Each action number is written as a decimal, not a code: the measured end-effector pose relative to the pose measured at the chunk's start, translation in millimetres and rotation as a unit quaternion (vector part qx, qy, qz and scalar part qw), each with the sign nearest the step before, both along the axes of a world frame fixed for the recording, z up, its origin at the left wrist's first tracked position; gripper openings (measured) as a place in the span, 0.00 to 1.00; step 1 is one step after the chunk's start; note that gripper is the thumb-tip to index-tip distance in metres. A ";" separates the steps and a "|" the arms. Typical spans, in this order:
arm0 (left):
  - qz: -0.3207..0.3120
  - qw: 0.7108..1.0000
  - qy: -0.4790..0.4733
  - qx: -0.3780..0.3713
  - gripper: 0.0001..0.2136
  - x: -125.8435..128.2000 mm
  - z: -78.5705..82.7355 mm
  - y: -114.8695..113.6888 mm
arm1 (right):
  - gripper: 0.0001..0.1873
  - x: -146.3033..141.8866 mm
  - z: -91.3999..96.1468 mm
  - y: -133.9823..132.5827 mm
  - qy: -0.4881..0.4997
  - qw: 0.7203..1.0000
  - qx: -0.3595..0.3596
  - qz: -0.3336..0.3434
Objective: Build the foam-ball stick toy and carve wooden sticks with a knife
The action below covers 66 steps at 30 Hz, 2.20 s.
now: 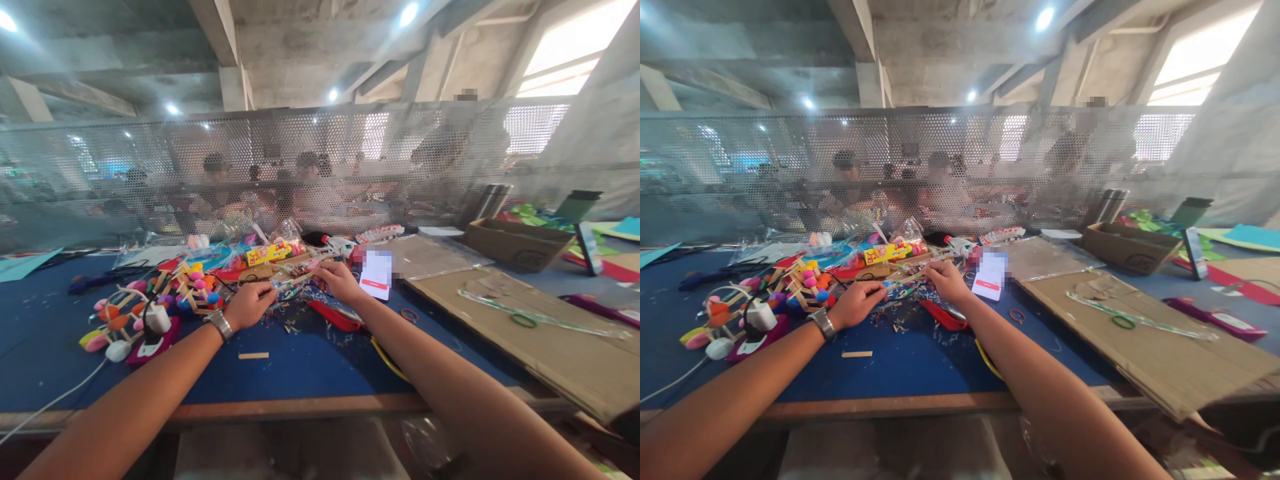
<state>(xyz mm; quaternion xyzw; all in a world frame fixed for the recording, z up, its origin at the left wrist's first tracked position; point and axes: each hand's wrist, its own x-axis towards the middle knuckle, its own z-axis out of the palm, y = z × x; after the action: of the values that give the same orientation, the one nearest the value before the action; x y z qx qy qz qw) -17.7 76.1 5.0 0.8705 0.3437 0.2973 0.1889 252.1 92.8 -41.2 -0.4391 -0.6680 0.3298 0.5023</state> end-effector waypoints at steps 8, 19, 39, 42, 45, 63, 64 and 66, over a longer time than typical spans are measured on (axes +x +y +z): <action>-0.004 1.000 -0.004 -0.005 0.16 0.8 0.2 -0.9 | 0.15 3.6 -3.4 5.6 0.093 0.995 -0.036 -0.019; -0.003 1.000 -0.028 -0.009 0.17 0.8 1.4 -1.9 | 0.17 11.4 1.3 10.9 0.242 0.967 -0.036 -0.075; 0.115 0.922 -0.355 -0.105 0.14 -1.0 -16.5 22.6 | 0.16 26.4 7.1 16.3 0.344 0.928 -0.002 -0.146; 0.102 0.901 -0.406 -0.115 0.17 1.2 -15.1 21.1 | 0.15 27.3 6.0 17.4 0.348 0.926 0.005 -0.148; 0.087 0.880 -0.452 -0.115 0.16 2.3 -10.8 19.5 | 0.15 30.6 5.2 19.6 0.356 0.921 0.014 -0.155; 0.116 0.834 -0.537 -0.057 0.10 -0.3 -8.5 28.3 | 0.15 33.1 2.1 23.2 0.366 0.913 0.029 -0.179; 0.120 0.838 -0.530 -0.055 0.12 -1.2 -10.1 30.0 | 0.15 32.7 1.8 23.1 0.365 0.914 0.028 -0.178; 0.128 0.852 -0.506 -0.050 0.15 -3.0 -14.0 33.1 | 0.15 32.1 1.5 22.4 0.362 0.916 0.026 -0.173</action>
<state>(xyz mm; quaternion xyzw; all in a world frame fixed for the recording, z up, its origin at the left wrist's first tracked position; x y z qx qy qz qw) -20.7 109.2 -9.0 0.5377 0.3230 0.7005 0.3404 284.3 115.2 -39.7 -0.3847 -0.3629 0.3565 0.7702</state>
